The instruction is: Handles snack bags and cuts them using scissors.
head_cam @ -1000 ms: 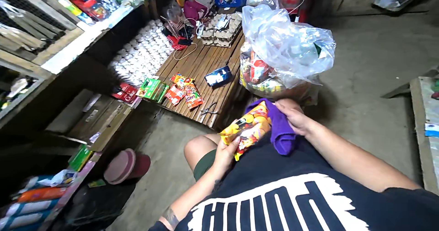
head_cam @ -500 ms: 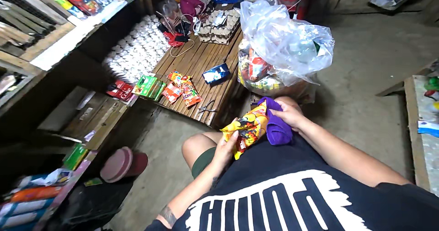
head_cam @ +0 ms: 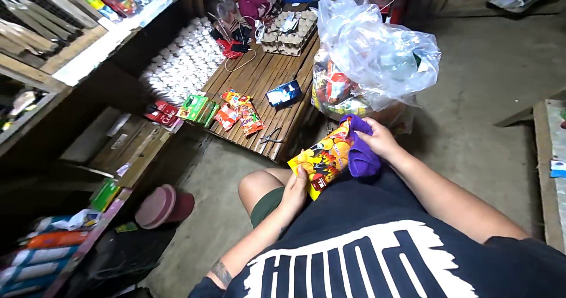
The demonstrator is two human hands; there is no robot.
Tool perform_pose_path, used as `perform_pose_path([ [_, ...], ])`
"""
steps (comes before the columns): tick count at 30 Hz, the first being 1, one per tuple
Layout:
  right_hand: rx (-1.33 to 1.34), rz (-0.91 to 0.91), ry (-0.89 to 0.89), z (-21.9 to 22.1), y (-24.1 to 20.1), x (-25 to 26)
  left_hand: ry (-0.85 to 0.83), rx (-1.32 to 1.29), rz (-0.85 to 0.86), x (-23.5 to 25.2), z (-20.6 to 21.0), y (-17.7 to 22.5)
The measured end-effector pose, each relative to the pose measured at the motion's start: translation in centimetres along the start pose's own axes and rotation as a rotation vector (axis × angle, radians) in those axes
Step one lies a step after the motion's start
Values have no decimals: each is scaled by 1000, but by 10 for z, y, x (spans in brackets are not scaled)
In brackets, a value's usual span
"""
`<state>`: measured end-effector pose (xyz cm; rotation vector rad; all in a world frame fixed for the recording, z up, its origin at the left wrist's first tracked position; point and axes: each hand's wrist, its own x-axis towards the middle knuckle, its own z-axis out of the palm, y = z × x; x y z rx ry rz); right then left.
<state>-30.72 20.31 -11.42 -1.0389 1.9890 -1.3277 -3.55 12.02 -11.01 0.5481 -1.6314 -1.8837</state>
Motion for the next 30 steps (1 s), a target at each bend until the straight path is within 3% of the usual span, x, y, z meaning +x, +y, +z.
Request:
perform_pose_path([
  [4, -97, -104, 53, -4, -6, -1, 16, -4, 5, 1, 0, -1],
  [8, -130, -89, 97, -9, -4, 4, 22, -15, 11, -2, 2, 2],
  [14, -105, -94, 309, -29, -9, 4, 164, -93, -95, 0, 0, 7],
  [17, 239, -32, 174, -16, -49, -12, 165, -116, -219, 2, 4, 13],
  [19, 292, -67, 104, -1, -67, -14, 159, -227, -291, 4, 6, 14],
  [22, -35, -278, -15, 32, -52, -11, 117, -343, -322, 4, 7, 14],
  [27, -417, -562, -486, 78, -50, -45, 163, -428, -412, 3, 1, 11],
  [30, -422, -764, -484, 79, -47, -25, 123, -503, -405, 3, -1, 9],
])
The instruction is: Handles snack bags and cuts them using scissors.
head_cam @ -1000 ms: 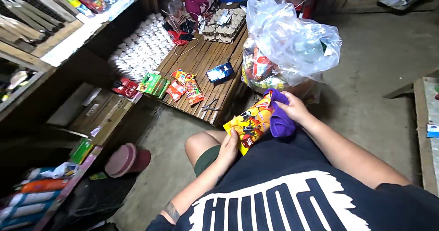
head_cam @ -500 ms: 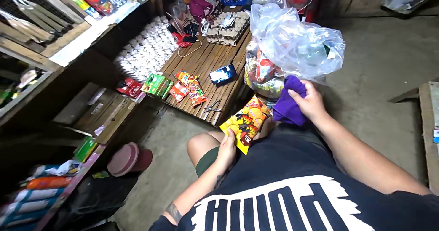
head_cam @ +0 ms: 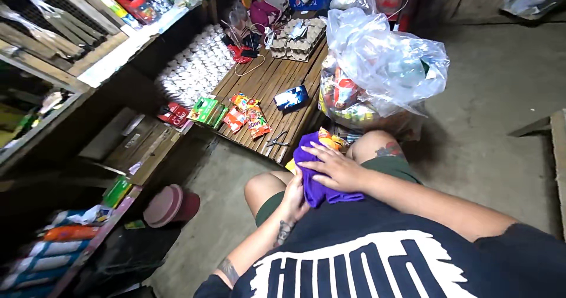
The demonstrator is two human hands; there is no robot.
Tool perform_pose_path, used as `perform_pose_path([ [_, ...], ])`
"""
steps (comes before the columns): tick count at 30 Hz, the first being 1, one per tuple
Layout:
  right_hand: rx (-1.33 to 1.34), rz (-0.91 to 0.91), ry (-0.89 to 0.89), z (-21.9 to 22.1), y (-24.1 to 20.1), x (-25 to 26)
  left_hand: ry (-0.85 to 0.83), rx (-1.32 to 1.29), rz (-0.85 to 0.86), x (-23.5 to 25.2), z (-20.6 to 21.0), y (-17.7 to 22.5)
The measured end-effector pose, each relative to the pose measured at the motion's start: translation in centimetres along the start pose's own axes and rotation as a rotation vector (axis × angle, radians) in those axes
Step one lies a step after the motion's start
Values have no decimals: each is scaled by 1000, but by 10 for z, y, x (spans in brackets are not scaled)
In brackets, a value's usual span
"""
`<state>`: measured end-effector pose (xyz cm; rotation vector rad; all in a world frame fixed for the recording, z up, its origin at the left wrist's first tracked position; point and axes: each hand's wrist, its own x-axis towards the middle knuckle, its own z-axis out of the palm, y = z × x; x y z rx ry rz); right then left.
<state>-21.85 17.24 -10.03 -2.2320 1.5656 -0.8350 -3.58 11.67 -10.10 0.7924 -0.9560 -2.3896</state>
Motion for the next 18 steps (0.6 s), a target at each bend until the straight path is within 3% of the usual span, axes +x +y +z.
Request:
perform_pose_path([
  [2, 12, 52, 164, -4, 28, 6, -93, -47, -4, 3, -3, -1],
  [4, 96, 317, 279, -11, 46, 10, -130, -74, -18, 2, -4, 0],
  [6, 140, 542, 264, -16, 44, 13, -151, -85, -26, 3, -5, 0],
  [8, 69, 463, 143, -8, 20, 10, -136, -83, -40, 5, -5, 0],
  [11, -37, 91, -80, 2, -11, 8, -23, -47, -90, 3, 1, 2],
  [14, -38, 20, -34, -8, 14, 15, -165, -81, -77, 6, -6, -1],
  [18, 130, 509, 64, -25, 57, 20, -277, -73, -33, 3, -7, -1],
])
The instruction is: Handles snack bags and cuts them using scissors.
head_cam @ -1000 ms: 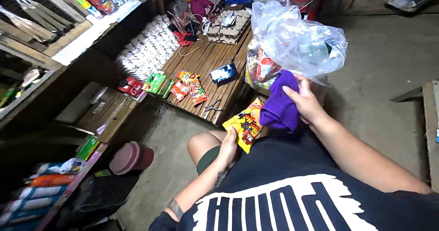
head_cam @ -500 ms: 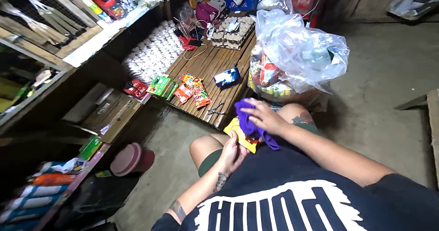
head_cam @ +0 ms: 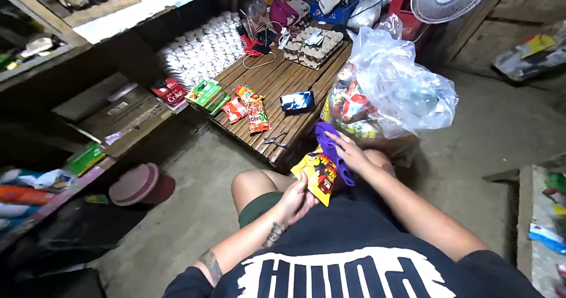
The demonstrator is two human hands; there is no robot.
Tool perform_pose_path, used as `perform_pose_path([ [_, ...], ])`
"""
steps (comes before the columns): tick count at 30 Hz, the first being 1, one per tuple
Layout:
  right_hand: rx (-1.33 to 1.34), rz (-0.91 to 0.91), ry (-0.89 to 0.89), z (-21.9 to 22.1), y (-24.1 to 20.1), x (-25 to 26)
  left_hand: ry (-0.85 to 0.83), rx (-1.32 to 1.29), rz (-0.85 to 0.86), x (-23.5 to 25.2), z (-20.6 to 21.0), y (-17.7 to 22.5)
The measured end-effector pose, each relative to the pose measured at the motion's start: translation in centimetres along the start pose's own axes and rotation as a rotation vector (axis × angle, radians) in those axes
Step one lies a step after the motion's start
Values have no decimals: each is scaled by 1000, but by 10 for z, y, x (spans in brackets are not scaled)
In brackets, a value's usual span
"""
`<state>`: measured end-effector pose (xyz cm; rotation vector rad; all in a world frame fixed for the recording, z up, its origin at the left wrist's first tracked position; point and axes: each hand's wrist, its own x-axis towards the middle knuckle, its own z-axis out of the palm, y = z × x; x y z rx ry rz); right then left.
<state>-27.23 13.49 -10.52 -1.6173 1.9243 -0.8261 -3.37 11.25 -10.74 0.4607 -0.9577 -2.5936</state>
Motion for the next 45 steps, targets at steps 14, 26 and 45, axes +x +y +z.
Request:
perform_pose_path([
  [14, 249, 121, -113, 5, 5, 21, -41, -112, 16, -4, -14, 2],
  [26, 685, 370, 73, -12, 10, 13, 3, -49, 43, -8, -38, 18],
  [45, 235, 106, 166, 2, -46, 57, 44, 617, 2, -20, -81, 91],
])
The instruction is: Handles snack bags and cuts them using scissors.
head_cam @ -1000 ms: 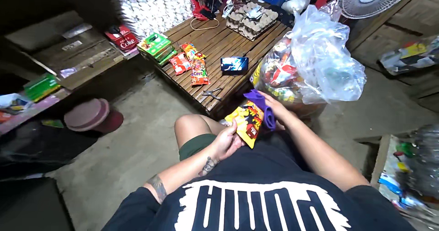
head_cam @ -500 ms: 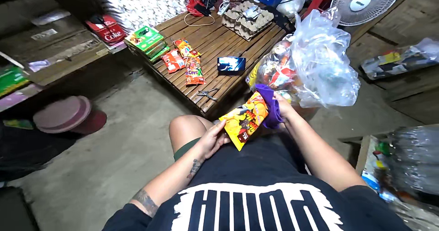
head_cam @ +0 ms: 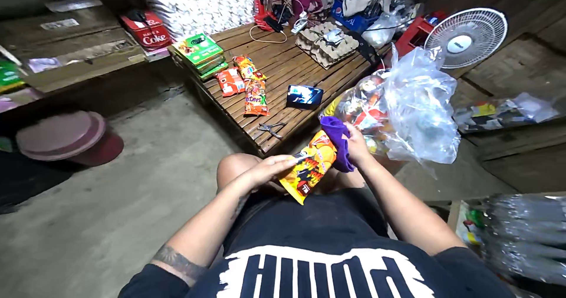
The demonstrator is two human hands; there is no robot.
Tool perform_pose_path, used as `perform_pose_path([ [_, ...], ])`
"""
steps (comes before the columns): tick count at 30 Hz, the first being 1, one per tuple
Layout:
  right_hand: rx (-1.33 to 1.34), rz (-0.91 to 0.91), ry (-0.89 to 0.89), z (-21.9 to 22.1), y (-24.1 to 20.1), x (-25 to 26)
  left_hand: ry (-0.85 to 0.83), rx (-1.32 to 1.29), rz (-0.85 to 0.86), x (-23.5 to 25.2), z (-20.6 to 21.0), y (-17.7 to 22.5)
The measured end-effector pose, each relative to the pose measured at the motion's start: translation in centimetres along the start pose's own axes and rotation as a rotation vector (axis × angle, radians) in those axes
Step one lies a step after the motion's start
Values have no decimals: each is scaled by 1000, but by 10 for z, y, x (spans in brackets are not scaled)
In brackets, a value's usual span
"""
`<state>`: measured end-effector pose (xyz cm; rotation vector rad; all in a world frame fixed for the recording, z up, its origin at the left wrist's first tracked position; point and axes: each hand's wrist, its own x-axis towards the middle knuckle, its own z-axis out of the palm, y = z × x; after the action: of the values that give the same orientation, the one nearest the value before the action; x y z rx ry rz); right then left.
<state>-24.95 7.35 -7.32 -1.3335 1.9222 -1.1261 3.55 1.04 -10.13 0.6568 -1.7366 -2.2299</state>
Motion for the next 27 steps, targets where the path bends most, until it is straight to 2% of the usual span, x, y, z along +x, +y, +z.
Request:
perform_pose_path([
  [2, -34, -43, 6, 2, -5, 1, -23, 61, -26, 3, -6, 6],
  [7, -190, -194, -20, 0, -2, 2, -45, 484, -53, 10, -3, 7],
  [11, -562, -328, -82, -23, 5, -1, -10, 563, -32, 6, -2, 1],
  [14, -548, -294, 35, -53, 3, -13, 49, 608, -64, -3, -12, -5],
  [19, -125, -364, 464, -133, -46, -58, 278, 457, 38, -22, -50, -49],
  [20, -82, -423, 561, -153, -55, -64, 329, 372, 45, -24, -57, -62],
  [22, -14, -479, 743, -190, -70, -73, 421, 34, 2, -26, -61, -88],
  [25, 43, -557, 891, -256, -43, -83, 522, -450, -15, -26, -61, -120],
  [27, -17, -670, 828, -303, 4, -98, 588, -607, 38, -24, -65, -127],
])
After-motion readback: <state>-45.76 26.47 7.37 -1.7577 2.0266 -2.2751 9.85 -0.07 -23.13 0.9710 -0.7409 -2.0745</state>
